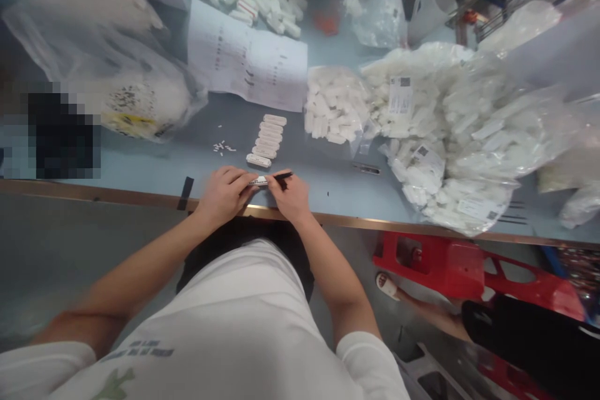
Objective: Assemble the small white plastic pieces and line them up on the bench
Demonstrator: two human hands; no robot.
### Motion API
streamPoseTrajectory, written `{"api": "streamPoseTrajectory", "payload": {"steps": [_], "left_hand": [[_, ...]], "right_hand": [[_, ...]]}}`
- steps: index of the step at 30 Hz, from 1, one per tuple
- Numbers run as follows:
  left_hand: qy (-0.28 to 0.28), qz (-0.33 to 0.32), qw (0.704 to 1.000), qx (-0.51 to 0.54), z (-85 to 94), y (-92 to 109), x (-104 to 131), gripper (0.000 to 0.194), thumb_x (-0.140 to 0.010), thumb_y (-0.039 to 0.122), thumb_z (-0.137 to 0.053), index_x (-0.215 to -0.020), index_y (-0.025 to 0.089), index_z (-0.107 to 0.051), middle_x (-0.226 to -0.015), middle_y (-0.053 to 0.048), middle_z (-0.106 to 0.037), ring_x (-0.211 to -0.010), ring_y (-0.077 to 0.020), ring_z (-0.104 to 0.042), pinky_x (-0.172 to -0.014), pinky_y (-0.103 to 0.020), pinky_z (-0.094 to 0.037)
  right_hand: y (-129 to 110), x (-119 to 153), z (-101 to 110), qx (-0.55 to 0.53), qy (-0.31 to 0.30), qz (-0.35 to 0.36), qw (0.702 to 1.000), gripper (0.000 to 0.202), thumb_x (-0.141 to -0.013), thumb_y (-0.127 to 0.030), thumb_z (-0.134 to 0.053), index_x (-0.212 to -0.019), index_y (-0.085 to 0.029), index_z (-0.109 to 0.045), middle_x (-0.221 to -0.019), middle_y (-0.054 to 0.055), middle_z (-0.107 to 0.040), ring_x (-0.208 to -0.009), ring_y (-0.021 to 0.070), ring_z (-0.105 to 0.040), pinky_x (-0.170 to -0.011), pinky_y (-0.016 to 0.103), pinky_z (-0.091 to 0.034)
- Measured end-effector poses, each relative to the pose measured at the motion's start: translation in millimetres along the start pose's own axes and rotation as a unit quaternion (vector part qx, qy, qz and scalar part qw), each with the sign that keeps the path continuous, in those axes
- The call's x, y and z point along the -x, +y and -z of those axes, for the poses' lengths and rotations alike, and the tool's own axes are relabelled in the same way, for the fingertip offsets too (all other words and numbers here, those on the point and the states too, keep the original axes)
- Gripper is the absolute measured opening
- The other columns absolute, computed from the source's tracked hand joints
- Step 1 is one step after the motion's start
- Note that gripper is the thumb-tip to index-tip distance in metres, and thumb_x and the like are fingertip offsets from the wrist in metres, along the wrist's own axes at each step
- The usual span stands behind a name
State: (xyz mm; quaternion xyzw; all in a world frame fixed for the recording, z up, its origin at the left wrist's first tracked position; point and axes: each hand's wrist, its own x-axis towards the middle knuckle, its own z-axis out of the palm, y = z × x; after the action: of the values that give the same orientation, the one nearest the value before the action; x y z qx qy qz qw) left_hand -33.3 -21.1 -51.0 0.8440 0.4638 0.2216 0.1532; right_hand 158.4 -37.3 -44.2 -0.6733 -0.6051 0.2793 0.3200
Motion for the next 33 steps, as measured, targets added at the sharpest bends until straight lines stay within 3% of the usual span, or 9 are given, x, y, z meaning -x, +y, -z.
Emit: {"api": "streamPoseTrajectory", "payload": {"steps": [4,10,25,33], "left_hand": [[0.009,-0.009,1.0,-0.002,-0.6,0,0,0.027,-0.098,0.039,-0.051,-0.108,0.021,-0.069,-0.103,-0.01,-0.072,-0.096,-0.0247,-0.059,-0.078,-0.038,-0.04],[0.007,-0.008,1.0,-0.005,-0.8,0,1,0.027,-0.098,0.039,-0.051,-0.109,0.021,-0.07,-0.103,-0.01,-0.072,-0.096,-0.0249,-0.059,-0.079,-0.038,-0.04],[0.014,-0.01,1.0,-0.003,-0.9,0,1,0.027,-0.098,0.038,-0.05,-0.109,0.021,-0.069,-0.103,-0.009,-0.072,-0.095,-0.0244,-0.058,-0.078,-0.038,-0.04],[0.005,-0.001,1.0,-0.006,-0.5,0,1,0.029,-0.098,0.04,-0.05,-0.108,0.021,-0.07,-0.103,-0.01,-0.072,-0.095,-0.025,-0.059,-0.078,-0.038,-0.041]], "right_hand": [[5,1,-1,-0.043,0.011,-0.031,0.999,0.042,-0.091,-0.06,-0.053,-0.085,-0.021,-0.069,-0.071,0.003,-0.07,-0.065,0.0177,-0.066,-0.064,0.029,-0.051],[8,0,-3,-0.054,0.003,-0.031,0.998,0.043,-0.09,-0.061,-0.054,-0.087,-0.022,-0.07,-0.074,0.003,-0.071,-0.071,0.0186,-0.068,-0.066,0.029,-0.053],[-4,-3,1,0.049,-0.009,0.038,0.998,0.04,-0.095,-0.056,-0.048,-0.086,-0.023,-0.068,-0.081,0.006,-0.072,-0.081,0.0201,-0.068,-0.079,0.031,-0.052],[4,0,-2,-0.023,0.01,-0.012,1.0,0.042,-0.092,-0.06,-0.051,-0.087,-0.023,-0.07,-0.076,0.004,-0.072,-0.074,0.0198,-0.069,-0.069,0.031,-0.053]]}}
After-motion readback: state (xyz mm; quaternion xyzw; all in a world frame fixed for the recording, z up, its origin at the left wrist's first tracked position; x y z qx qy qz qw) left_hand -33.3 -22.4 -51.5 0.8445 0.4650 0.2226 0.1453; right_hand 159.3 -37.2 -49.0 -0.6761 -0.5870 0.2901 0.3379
